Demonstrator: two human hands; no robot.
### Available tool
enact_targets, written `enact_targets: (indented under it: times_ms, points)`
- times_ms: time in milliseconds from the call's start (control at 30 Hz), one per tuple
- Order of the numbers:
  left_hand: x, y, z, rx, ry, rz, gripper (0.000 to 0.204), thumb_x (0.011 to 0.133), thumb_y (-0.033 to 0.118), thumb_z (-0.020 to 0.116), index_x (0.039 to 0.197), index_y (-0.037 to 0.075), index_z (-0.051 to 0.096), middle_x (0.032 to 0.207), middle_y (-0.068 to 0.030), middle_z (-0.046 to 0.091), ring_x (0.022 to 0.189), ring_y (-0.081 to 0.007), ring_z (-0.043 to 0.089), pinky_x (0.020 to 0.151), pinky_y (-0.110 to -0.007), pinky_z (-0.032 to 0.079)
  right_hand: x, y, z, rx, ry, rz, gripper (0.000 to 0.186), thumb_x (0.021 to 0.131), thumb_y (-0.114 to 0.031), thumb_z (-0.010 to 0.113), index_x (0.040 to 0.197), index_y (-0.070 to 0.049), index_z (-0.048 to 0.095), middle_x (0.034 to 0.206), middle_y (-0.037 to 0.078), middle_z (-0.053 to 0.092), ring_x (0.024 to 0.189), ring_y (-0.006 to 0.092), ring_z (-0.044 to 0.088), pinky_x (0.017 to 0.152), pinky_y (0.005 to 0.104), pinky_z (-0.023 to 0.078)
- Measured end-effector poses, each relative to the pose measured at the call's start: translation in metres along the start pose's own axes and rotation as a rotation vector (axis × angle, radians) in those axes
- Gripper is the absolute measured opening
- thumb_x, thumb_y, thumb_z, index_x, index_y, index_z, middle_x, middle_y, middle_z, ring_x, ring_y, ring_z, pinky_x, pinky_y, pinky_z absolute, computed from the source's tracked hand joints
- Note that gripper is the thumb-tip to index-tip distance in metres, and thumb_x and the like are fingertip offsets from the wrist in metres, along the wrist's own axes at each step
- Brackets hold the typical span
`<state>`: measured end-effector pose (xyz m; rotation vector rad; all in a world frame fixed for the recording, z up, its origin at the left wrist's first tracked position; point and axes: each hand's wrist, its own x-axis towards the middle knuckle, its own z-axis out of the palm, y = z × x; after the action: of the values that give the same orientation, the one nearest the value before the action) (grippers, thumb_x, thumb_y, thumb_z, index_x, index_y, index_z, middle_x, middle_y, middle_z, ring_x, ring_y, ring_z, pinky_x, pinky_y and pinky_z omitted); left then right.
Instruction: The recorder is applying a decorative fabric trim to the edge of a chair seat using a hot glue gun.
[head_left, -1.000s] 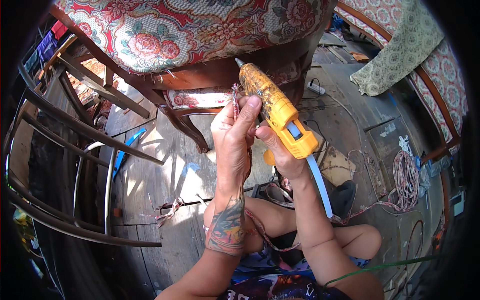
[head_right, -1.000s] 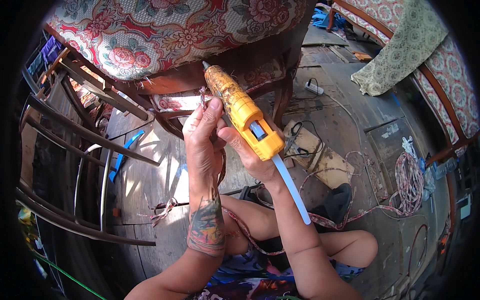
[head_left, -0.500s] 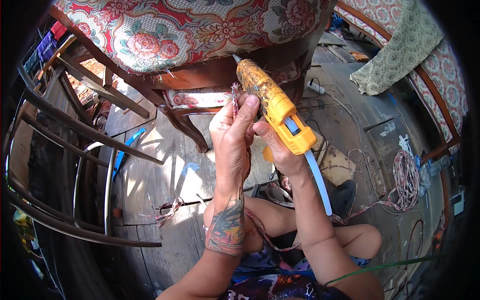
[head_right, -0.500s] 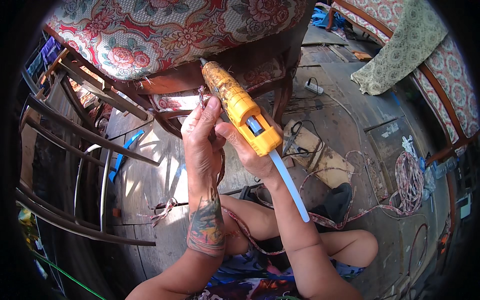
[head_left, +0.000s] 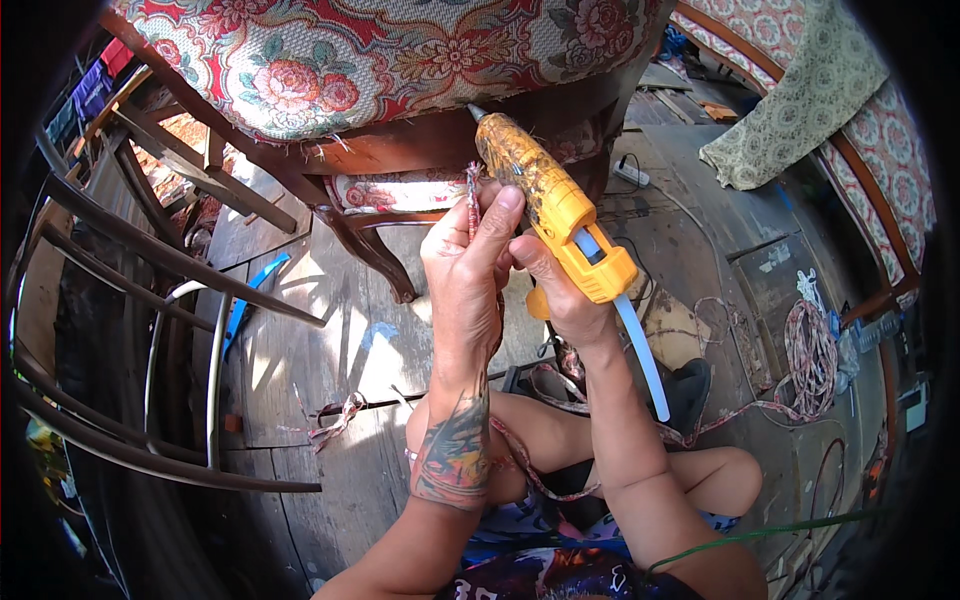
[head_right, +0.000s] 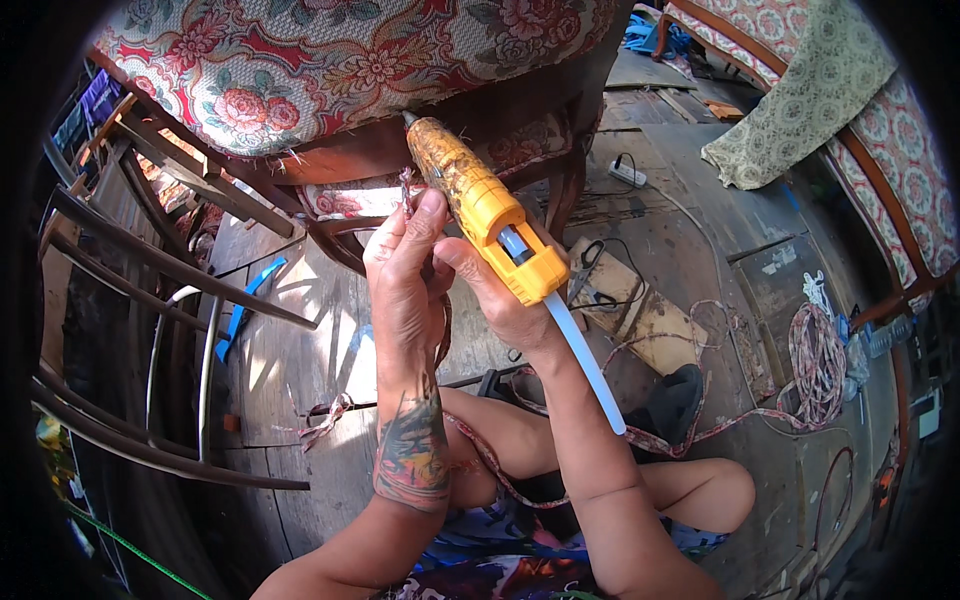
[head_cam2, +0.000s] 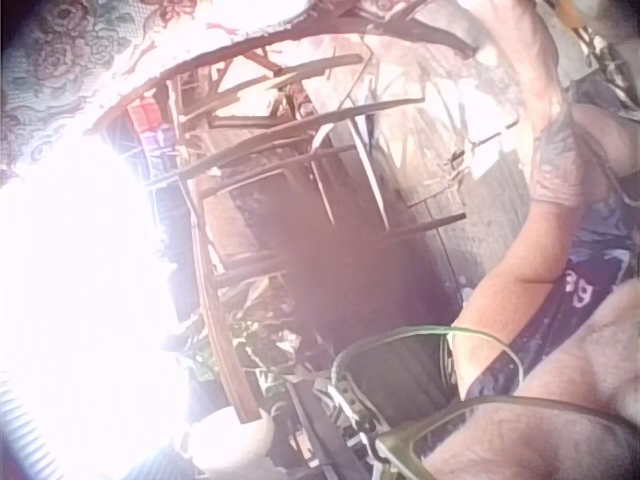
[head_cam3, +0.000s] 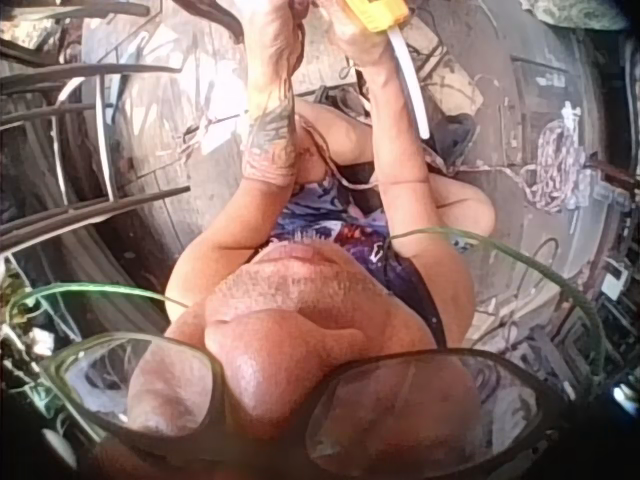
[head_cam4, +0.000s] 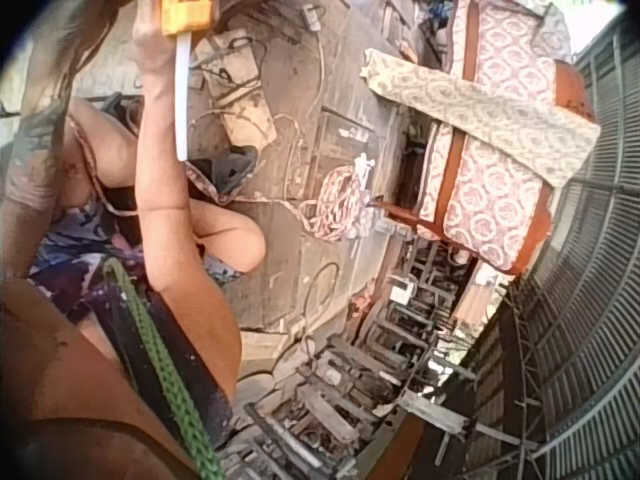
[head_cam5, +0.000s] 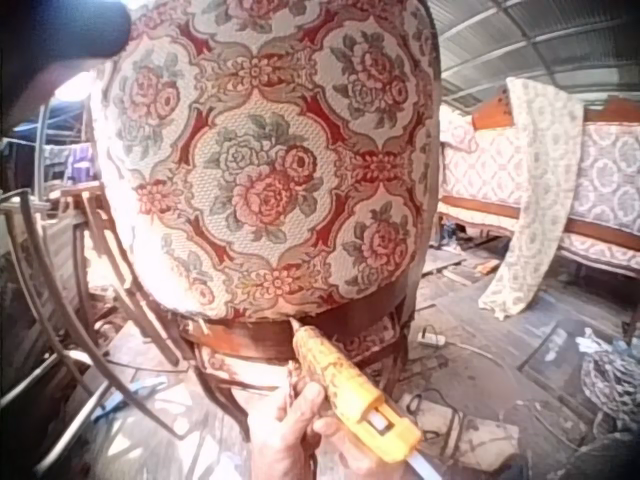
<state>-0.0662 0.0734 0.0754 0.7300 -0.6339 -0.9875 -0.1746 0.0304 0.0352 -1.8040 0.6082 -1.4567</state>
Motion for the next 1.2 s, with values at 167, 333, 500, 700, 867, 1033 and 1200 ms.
enact_targets:
  times_ms: [167,333,500,700,867,1033,1200]
  points:
    - [0.001,-0.002,0.000,0.003,-0.002,0.005,0.017,0.098,0.022,0.072,0.106,0.008,0.070,0.085,0.0076,0.065,0.056,0.0038,0.042,0.047,-0.014,0.027,0.001,-0.001,0.001,0.047,-0.004,-0.017,0.023,0.093,-0.019,0.078,0.105,-0.001,0.069,0.080,0.005,0.069,0.068,0.0166,0.064,0.060,0.0326,0.051]
    - [0.001,-0.003,-0.001,0.003,-0.004,0.004,0.017,0.098,0.023,0.072,0.106,0.008,0.070,0.084,0.0079,0.065,0.056,0.0037,0.042,0.047,-0.015,0.027,0.001,-0.001,0.000,0.017,-0.008,-0.044,0.021,0.094,-0.018,0.078,0.104,-0.001,0.069,0.080,0.005,0.069,0.067,0.0163,0.064,0.059,0.0322,0.050]
    - [0.001,-0.003,0.001,0.010,0.002,0.017,0.017,0.098,0.024,0.072,0.104,0.008,0.071,0.082,0.0081,0.064,0.055,0.0033,0.042,0.047,-0.015,0.027,0.002,0.000,0.000,-0.032,0.002,-0.059,0.020,0.094,-0.018,0.077,0.103,-0.002,0.070,0.079,0.005,0.069,0.065,0.0165,0.065,0.058,0.0324,0.050]
    - [0.000,-0.003,0.000,0.022,0.012,-0.008,0.017,0.098,0.025,0.073,0.100,0.008,0.071,0.080,0.0082,0.063,0.056,0.0033,0.043,0.047,-0.015,0.028,0.001,0.004,0.001,-0.004,0.015,-0.061,0.019,0.094,-0.018,0.077,0.101,-0.002,0.070,0.077,0.004,0.068,0.064,0.0153,0.065,0.056,0.0320,0.050]
    - [-0.001,0.000,0.003,0.016,0.023,-0.018,0.017,0.097,0.025,0.073,0.097,0.009,0.070,0.079,0.0083,0.063,0.057,0.0035,0.045,0.048,-0.014,0.029,0.000,0.002,0.002,0.036,0.007,-0.039,0.017,0.094,-0.017,0.077,0.100,-0.003,0.071,0.077,0.004,0.070,0.065,0.0144,0.066,0.056,0.0308,0.050]
    - [0.000,-0.003,0.001,0.010,0.006,-0.009,0.017,0.097,0.025,0.074,0.097,0.009,0.071,0.080,0.0080,0.064,0.057,0.0039,0.045,0.047,-0.014,0.029,0.001,0.003,0.000,0.015,-0.006,-0.064,0.017,0.094,-0.017,0.076,0.100,-0.002,0.071,0.077,0.004,0.071,0.065,0.0149,0.067,0.057,0.0306,0.051]
    - [0.001,-0.003,-0.001,0.024,-0.015,-0.004,0.018,0.097,0.026,0.074,0.101,0.008,0.072,0.084,0.0069,0.067,0.058,0.0041,0.046,0.047,-0.014,0.029,0.001,0.000,0.001,0.079,-0.002,-0.004,0.018,0.094,-0.017,0.076,0.102,-0.002,0.072,0.078,0.004,0.071,0.067,0.0148,0.068,0.059,0.0303,0.052]
